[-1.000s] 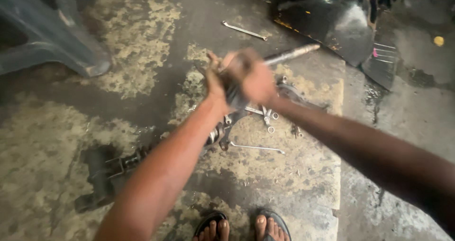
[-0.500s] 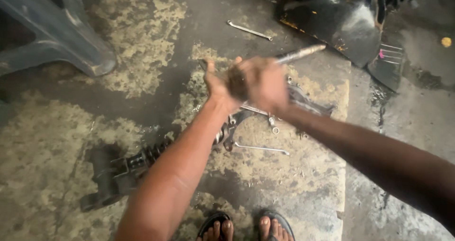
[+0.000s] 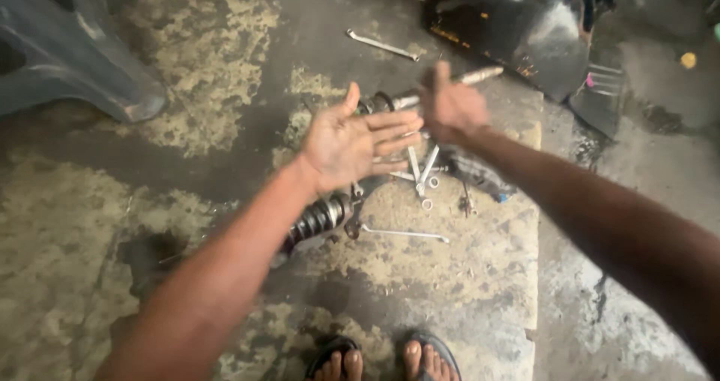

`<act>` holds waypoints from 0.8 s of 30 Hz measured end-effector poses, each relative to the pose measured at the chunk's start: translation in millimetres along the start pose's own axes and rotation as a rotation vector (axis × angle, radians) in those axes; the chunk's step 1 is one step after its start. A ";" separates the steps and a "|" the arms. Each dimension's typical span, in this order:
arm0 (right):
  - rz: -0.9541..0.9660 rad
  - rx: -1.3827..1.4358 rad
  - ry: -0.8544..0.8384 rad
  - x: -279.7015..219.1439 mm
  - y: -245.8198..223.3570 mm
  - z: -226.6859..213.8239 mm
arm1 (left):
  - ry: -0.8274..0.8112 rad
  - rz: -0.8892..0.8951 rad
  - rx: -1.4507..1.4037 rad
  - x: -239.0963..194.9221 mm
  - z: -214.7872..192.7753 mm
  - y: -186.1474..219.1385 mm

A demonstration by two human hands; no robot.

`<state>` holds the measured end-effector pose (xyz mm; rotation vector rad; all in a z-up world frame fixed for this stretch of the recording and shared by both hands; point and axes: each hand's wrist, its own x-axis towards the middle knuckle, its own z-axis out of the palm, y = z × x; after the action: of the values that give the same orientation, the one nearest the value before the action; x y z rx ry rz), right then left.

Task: The person wipes a motorcycle shock absorber with a cloth, rotating it to clean different sections. They then wipe a metal exhaust pipe and several wrenches on the floor, using the same cloth to remove grime from each item.

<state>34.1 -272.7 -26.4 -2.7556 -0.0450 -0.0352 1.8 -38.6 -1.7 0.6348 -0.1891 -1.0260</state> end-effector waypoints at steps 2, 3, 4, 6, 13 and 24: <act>0.023 -0.016 -0.142 -10.2 32.6 -0.8 | 0.202 -0.023 0.370 -9.5 -16.2 6.7; 0.158 -0.008 -0.298 -18.5 47.2 1.6 | 0.302 -0.029 0.563 -12.6 -26.0 12.9; 0.173 -0.076 -0.430 -22.0 56.0 9.3 | 0.439 -0.043 0.708 -15.5 -34.8 12.7; 0.086 -0.146 -0.631 -41.1 75.4 27.8 | 0.544 -0.063 1.083 -22.0 -50.1 -0.4; -0.066 -0.149 -0.872 -88.2 120.0 85.8 | 0.445 -0.327 1.871 -57.7 -63.2 -27.5; 0.017 -0.430 -0.829 -106.1 79.2 54.1 | 0.301 -0.430 1.929 -38.4 -56.2 -62.5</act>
<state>-68.0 -328.5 -109.6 -2.9667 -0.2584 1.2212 -39.9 -6.0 -77.4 2.6312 -0.8200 -0.8710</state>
